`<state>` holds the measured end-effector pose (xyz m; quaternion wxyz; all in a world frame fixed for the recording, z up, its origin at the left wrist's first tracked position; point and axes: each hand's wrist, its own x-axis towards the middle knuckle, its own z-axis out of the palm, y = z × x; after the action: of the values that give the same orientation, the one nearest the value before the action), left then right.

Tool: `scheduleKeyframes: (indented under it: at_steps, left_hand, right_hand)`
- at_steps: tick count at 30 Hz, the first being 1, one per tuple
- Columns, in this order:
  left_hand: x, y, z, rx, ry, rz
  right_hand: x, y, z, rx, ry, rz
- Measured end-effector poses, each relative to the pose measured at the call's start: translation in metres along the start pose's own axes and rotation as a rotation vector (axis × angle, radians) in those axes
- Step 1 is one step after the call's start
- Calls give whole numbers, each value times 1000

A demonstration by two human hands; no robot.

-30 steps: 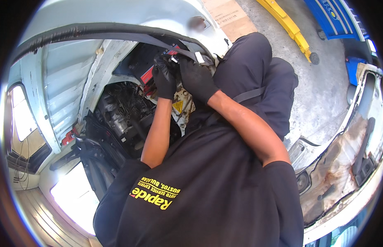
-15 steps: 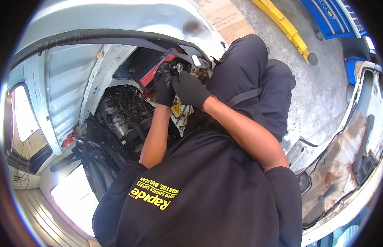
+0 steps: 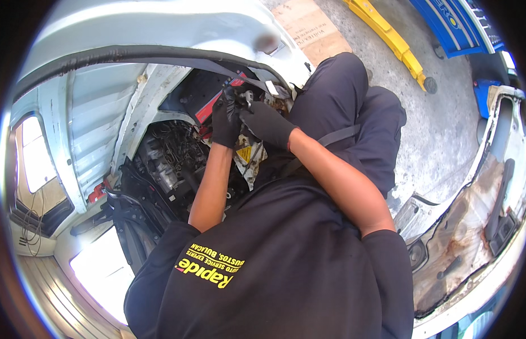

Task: The person selects a socket wrench from a tool chest and uses it to tighten bolts on a car battery located under the hood. The person then uses a screwdriver to adjust the battery terminals.

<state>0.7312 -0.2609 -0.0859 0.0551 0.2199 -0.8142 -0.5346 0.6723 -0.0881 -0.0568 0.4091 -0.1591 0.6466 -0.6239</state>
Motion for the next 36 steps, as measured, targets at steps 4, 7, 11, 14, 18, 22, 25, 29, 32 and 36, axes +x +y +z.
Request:
scheduleKeyframes:
  at_steps: [4,7,11,14,18,22,25,29,32,36]
  left_hand:
    - [-4,22,8,-285,-6,-168]
    - [-4,24,7,-370,34,-225]
    - [-7,36,3,-391,-15,-219]
    - [-11,9,-1,-867,6,-361]
    - [-12,13,1,-590,29,-240]
    - [-13,10,-1,-457,-6,-156]
    - [-10,5,3,-426,-9,-80]
    - [-17,21,1,-397,40,-156]
    - [-19,19,1,-686,49,-306]
    - [-14,29,3,-484,19,-229]
  right_hand:
    - [-2,20,-9,-965,367,-312]
    - [-2,13,-7,-856,262,-163]
    - [7,17,7,-128,-49,44]
    - [-1,-33,-4,677,-313,372]
    - [6,-2,5,225,-235,166]
    - [2,21,11,-879,245,-274]
    - [0,19,7,-960,290,-252]
    - [-5,-21,-3,-149,-193,72]
    - [0,-30,-10,174,-356,219]
    - [5,40,13,-607,189,-262]
